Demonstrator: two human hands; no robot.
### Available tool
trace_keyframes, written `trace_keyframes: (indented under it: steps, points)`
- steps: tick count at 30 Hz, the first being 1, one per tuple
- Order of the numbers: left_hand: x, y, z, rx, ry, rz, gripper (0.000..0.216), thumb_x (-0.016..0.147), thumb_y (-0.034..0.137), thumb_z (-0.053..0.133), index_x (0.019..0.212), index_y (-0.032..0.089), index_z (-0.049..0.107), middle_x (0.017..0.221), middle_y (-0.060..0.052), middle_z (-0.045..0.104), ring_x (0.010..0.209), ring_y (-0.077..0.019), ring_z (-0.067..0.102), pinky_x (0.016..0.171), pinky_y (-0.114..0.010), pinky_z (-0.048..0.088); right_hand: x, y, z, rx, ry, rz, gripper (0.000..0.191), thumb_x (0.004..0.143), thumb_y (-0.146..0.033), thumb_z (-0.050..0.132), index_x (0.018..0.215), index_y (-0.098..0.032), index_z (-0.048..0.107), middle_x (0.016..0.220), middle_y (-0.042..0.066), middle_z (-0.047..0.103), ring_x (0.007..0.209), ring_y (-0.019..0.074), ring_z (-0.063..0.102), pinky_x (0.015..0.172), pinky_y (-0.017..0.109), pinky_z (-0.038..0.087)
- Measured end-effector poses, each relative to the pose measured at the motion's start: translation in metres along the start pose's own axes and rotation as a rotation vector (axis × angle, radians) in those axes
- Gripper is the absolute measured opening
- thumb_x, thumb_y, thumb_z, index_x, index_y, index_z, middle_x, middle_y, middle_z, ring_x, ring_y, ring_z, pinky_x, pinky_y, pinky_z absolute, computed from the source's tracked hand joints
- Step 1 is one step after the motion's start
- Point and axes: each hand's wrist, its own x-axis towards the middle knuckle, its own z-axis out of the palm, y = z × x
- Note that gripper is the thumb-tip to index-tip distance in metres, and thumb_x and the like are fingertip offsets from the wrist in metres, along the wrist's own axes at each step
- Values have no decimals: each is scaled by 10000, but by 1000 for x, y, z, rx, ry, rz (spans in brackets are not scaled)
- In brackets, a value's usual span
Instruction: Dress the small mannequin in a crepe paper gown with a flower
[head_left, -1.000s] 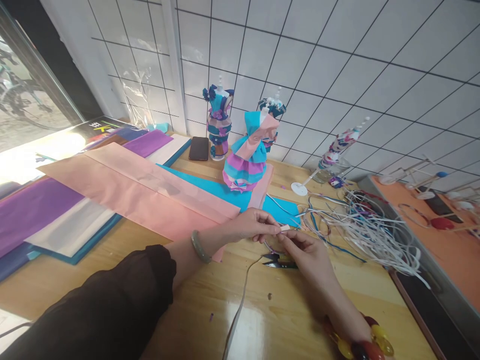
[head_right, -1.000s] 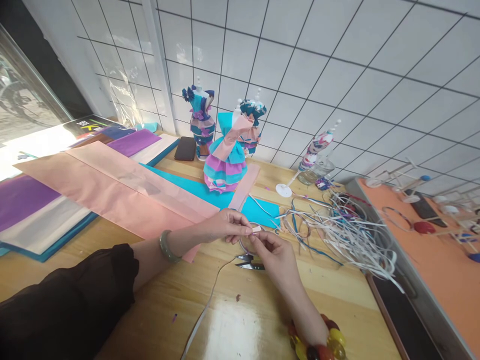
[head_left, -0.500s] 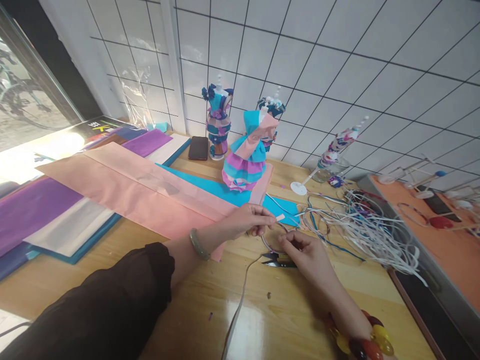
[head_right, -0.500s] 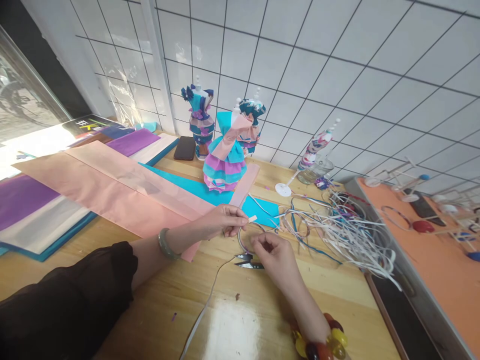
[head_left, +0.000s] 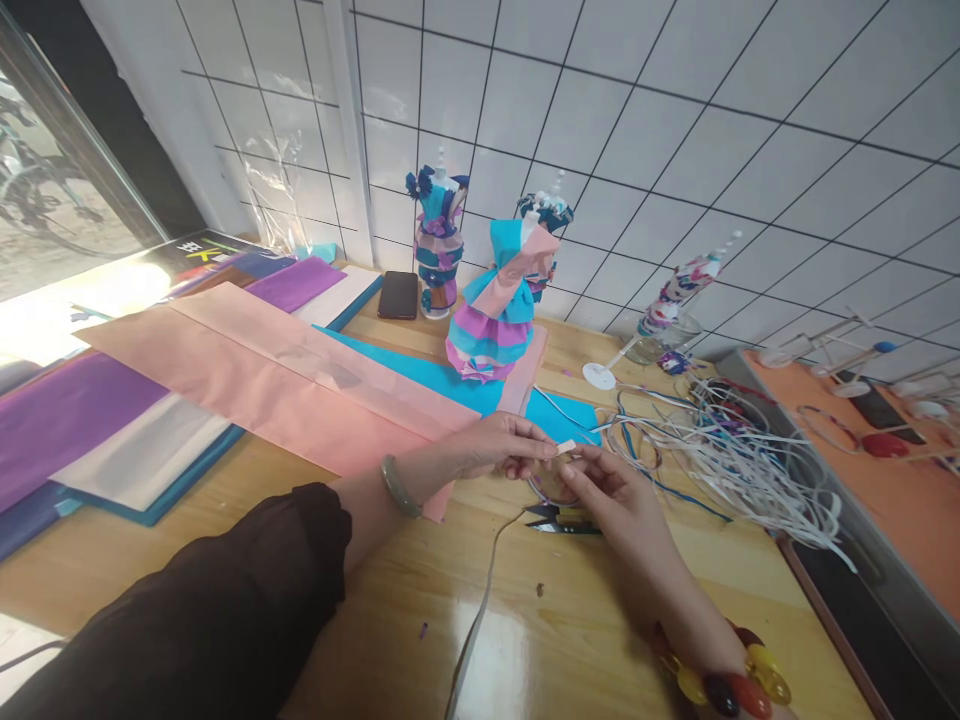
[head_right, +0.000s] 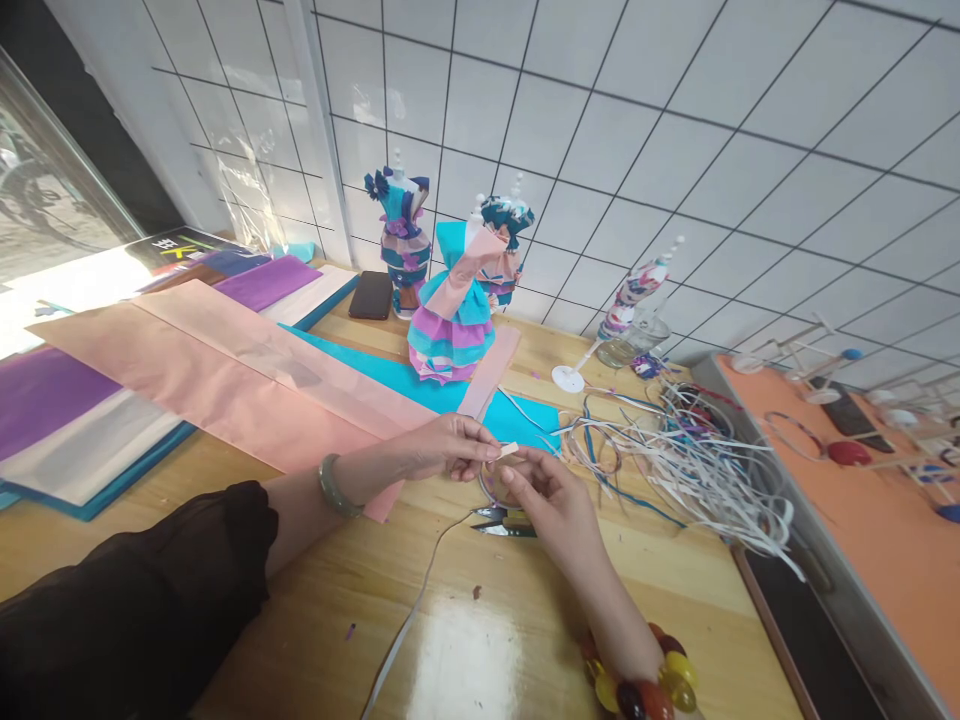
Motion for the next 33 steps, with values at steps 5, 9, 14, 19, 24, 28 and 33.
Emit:
trace_keyframes:
  steps: [5, 9, 14, 19, 24, 28, 33]
  points:
    - [-2, 1, -1, 11, -100, -56, 335, 631, 422, 740, 754, 124, 650, 548, 19, 560, 434, -48, 483, 417, -179, 315, -1, 2, 1, 22, -35, -9, 320, 775, -428, 637, 1004, -206, 608, 793, 44, 692, 736, 178, 651, 675, 303, 544]
    - [-3, 2, -3, -3, -179, -71, 301, 629, 380, 752, 745, 118, 659, 606, -1, 599, 465, -51, 513, 448, -181, 364, -1, 3, -1, -10, -60, -17, 319, 770, -424, 642, 1002, -205, 632, 858, 58, 698, 758, 190, 659, 706, 329, 542]
    - [-4, 1, -8, 76, -237, -110, 270, 674, 363, 726, 774, 120, 662, 618, -6, 600, 489, -57, 530, 465, -175, 390, -2, 4, -5, -91, -89, -48, 300, 755, -434, 654, 924, -186, 651, 852, 65, 684, 740, 193, 646, 679, 326, 529]
    - [-7, 5, -7, 85, -310, -149, 232, 730, 351, 677, 832, 144, 653, 650, -10, 612, 557, -74, 568, 509, -175, 429, -3, 0, -5, -162, -141, -107, 242, 792, -423, 616, 825, -185, 638, 811, 64, 657, 751, 184, 614, 664, 301, 503]
    - [-9, 11, -5, 56, -298, -169, 265, 737, 380, 653, 849, 140, 650, 736, -37, 624, 665, -123, 616, 575, -220, 464, -3, -6, -3, -61, -130, -69, 233, 788, -427, 615, 810, -195, 606, 763, 44, 649, 714, 172, 612, 656, 293, 509]
    - [-7, 11, -5, 46, -291, -196, 312, 774, 438, 596, 847, 137, 632, 708, -44, 628, 651, -138, 616, 593, -251, 465, -3, -6, -2, -68, -113, -73, 244, 777, -440, 623, 776, -196, 612, 724, 32, 639, 673, 159, 604, 620, 273, 505]
    - [-5, 10, -6, -29, -362, -254, 433, 816, 545, 482, 853, 135, 617, 669, -60, 646, 595, -153, 620, 596, -272, 472, -4, -1, 0, -149, -83, -124, 235, 790, -423, 614, 778, -189, 625, 734, 34, 617, 654, 150, 569, 589, 261, 474]
